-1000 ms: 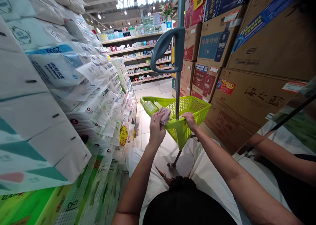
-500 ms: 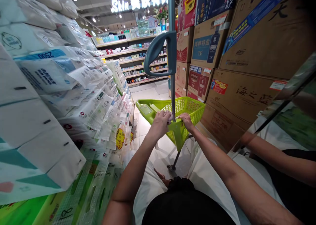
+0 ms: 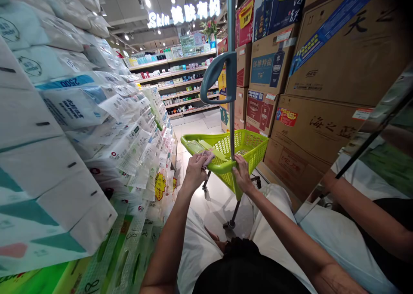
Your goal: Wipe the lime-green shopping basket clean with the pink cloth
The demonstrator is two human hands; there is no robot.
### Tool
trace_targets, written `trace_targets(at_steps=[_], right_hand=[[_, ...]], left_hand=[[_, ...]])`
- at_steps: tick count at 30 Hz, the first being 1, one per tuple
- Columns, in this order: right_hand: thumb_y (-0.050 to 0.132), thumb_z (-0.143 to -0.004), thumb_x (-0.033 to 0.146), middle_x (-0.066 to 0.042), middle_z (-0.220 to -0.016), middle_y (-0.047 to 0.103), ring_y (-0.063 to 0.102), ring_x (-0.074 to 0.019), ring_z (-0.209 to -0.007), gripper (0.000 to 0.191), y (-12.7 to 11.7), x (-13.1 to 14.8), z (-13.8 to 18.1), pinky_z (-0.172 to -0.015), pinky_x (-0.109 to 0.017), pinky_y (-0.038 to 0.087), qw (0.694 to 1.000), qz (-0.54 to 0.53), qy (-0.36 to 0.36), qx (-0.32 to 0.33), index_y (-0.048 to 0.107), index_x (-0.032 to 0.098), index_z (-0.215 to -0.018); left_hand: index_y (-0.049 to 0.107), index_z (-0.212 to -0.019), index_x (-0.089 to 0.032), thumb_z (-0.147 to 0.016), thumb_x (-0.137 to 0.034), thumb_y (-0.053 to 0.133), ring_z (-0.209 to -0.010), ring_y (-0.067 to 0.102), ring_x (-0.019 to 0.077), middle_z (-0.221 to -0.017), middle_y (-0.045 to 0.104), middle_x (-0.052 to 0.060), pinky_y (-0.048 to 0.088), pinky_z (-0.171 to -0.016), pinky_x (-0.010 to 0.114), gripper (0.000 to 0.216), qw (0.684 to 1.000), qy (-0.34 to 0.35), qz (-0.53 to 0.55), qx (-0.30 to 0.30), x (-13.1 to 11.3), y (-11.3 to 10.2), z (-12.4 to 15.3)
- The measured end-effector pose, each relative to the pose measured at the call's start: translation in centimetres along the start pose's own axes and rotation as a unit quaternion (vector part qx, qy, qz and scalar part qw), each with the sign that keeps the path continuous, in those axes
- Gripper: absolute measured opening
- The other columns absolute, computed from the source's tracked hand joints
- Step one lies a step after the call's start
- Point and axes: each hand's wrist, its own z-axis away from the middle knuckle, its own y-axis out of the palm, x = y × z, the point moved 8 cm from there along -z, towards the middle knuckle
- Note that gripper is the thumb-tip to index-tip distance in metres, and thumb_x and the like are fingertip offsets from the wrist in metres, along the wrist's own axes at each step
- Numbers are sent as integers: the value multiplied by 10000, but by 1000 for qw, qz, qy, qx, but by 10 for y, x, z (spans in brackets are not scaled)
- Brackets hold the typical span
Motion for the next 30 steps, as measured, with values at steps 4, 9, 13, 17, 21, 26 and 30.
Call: trace_targets(at_steps=[4,9,13,17,21,26,30], right_hand=[[461,-1016,407,-136,-1635,343,311,-337,-1538,570,-5,39,14,-1241,-622,292,998,61,-22,-28,375,297,-1569],[452,-1016,351,-83,-1619,327,226,-357,-1563,363,-11,55,-4,-1271,-621,232,995,97,-23,-15,672,305,-1300],[404,-1032,362,-85,-1604,290,255,-331,-1544,340,-14,48,-14,-1250,-583,299,996,71,12,-49,719,248,-1086],[485,-996,394,-131,-1520,355,411,-306,-1442,253,-4,39,-21,-1207,-524,387,998,35,30,-43,670,221,-993],[538,-952,383,-124,-1448,398,451,-316,-1376,183,1,30,-27,-1186,-535,392,998,24,42,-42,644,235,-971],[442,-949,329,-97,-1334,452,510,-274,-1290,219,-9,15,-32,-1163,-473,414,996,5,52,-70,632,239,-891],[418,-922,297,-105,-1324,499,513,-272,-1286,256,-18,2,-36,-1151,-425,428,995,-14,73,-60,647,230,-831]], left_hand=[[727,-1247,-223,-752,11,512,-1180,579,267,-1233,622,106,496,-1080,437,589,1000,4,16,-26,-2,-2,-14],[766,-1096,-217,-760,13,507,-1195,567,286,-1206,663,108,481,-1097,464,483,1000,-4,-23,-2,-4,11,-25],[764,-1096,-210,-760,1,512,-1201,570,277,-1193,672,102,475,-1109,461,470,1000,13,-19,9,-5,14,-27],[760,-1151,-200,-777,-19,514,-1186,586,277,-1127,690,104,488,-1091,444,482,1000,-1,-21,10,1,12,-38],[743,-1208,-240,-810,-41,523,-1140,627,277,-1137,695,91,530,-1015,404,496,998,-43,-40,10,1,15,-44],[737,-1135,-213,-864,-73,535,-1110,624,291,-1126,682,112,526,-1007,413,366,996,-33,-78,5,-20,26,-36],[725,-1119,-200,-878,-83,530,-1134,599,299,-1143,656,127,509,-1038,437,331,998,-13,-63,2,-34,32,-28]])
